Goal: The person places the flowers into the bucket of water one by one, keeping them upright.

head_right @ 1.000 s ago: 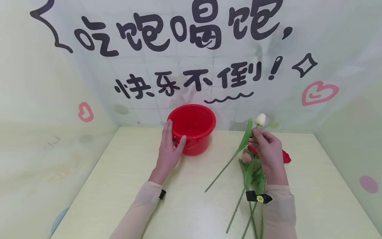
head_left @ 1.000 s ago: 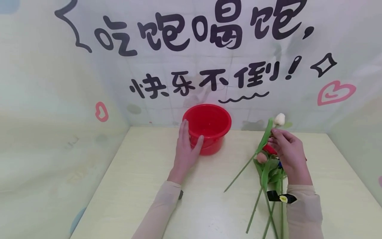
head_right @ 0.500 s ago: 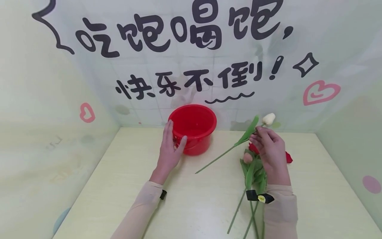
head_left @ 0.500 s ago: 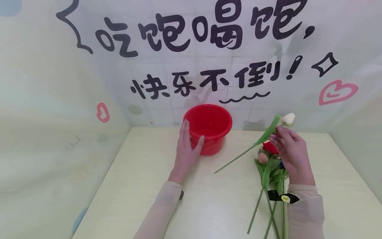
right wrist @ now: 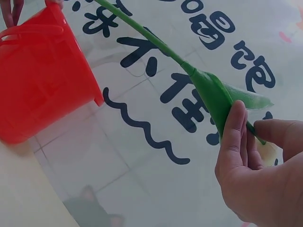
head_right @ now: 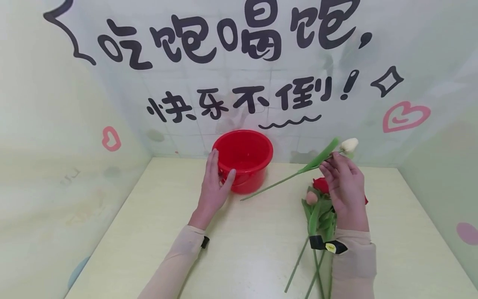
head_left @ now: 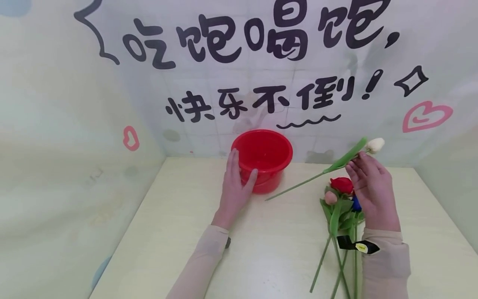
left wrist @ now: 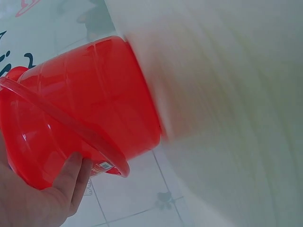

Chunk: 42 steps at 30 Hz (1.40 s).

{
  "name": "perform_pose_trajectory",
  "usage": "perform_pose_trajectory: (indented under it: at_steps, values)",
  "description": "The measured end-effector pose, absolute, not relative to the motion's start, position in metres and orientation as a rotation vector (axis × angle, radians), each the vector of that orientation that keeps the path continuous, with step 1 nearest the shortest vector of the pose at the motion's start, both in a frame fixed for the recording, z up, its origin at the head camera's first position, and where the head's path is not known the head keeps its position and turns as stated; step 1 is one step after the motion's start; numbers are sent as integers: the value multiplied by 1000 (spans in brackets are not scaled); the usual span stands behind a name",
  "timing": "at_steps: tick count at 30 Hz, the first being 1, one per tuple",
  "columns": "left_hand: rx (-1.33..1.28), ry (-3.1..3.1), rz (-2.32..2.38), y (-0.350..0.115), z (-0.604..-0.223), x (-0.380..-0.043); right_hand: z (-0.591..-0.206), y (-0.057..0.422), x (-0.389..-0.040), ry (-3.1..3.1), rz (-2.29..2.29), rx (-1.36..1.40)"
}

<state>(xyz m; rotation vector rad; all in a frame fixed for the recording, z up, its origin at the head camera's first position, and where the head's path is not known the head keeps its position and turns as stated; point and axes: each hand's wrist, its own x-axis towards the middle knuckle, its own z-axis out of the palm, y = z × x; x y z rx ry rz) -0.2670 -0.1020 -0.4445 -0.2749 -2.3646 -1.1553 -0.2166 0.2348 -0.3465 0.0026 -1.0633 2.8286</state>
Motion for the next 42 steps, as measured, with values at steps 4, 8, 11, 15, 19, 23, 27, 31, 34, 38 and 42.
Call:
perform_pose_trajectory:
  at_steps: [4,8,11,15,19,23,27,31,34,38,42]
  values:
    - [-265,-2378,-1156,-102,-445,-266,-344,235,-217,-949,2878,18]
    - [-256,-2387,-1154,-102,-446,-263,-342,234,-219,-846,2909,24]
    - [-254,-2384,-1158,-103,-445,-262,-341,232,-221,-766,2932,38]
    - [-260,-2376,-1172,-103,-445,-261,-339,230,-224,-694,2945,51]
    - [-262,-2378,-1168,-103,-446,-261,-337,229,-225,-657,2940,50]
    - [-266,-2377,-1161,-103,-446,-260,-336,227,-226,-648,2928,43]
    - [-280,-2373,-1158,-104,-445,-260,-335,226,-230,-617,2922,48]
    - [-280,-2376,-1160,-104,-444,-261,-334,224,-234,-563,2908,45]
    - [-283,-2373,-1167,-104,-444,-261,-335,222,-237,-528,2895,28]
    - [-290,-2367,-1163,-104,-443,-262,-337,220,-239,-528,2887,9]
    - [-285,-2369,-1153,-104,-442,-262,-337,216,-241,-598,2864,14]
